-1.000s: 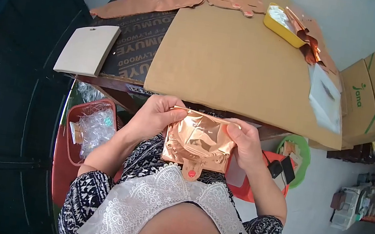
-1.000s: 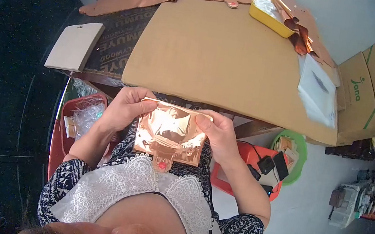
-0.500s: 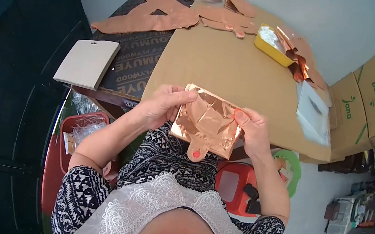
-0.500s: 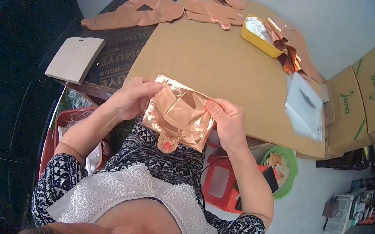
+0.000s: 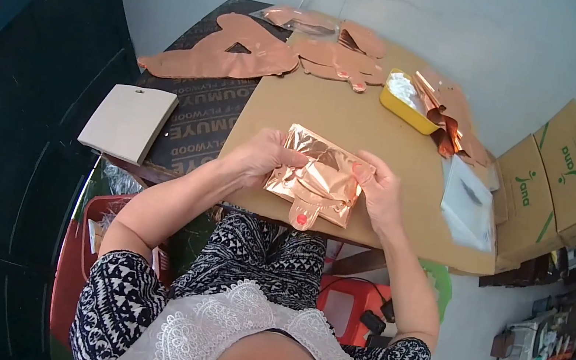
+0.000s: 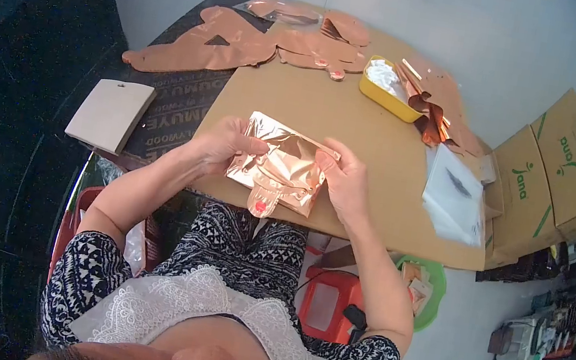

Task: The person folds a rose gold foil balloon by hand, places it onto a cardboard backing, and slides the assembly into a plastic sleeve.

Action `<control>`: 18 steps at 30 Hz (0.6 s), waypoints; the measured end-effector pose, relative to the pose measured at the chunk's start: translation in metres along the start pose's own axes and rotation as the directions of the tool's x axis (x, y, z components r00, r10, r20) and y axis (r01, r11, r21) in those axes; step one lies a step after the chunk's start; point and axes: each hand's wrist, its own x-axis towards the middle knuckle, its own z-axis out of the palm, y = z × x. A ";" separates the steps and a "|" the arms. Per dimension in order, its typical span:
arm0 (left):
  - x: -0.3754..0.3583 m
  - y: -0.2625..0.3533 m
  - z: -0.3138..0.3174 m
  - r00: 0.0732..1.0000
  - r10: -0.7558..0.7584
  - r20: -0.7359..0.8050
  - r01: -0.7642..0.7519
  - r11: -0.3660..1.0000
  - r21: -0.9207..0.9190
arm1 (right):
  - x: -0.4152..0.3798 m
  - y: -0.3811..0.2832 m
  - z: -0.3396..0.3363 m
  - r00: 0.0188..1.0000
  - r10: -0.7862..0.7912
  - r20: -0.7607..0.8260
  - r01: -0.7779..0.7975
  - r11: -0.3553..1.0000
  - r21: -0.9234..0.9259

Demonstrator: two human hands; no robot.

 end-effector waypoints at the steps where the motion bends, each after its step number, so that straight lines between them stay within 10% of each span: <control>1: 0.003 0.004 0.000 1.000 0.019 -0.013 -0.019 1.000 0.010 | 0.005 0.011 -0.005 0.995 -0.072 -0.065 0.064 0.992 -0.110; 3: 0.013 0.013 0.002 0.998 0.055 -0.039 -0.054 0.998 0.027 | 0.010 0.013 -0.012 0.950 -0.302 -0.082 0.234 0.859 -0.456; 5: 0.026 0.018 0.001 0.994 0.076 -0.076 -0.074 0.997 0.023 | 0.004 -0.005 -0.016 0.831 -0.547 0.104 0.394 0.446 -0.803; 8: 0.041 0.023 0.001 0.987 0.122 -0.107 -0.117 0.992 0.052 | -0.005 -0.011 -0.002 0.746 -0.545 0.382 0.573 0.232 -0.786; 18: 0.038 0.021 0.017 0.969 0.240 -0.058 -0.226 0.957 0.185 | 0.013 -0.002 0.021 0.692 -0.639 0.337 0.639 0.325 -0.697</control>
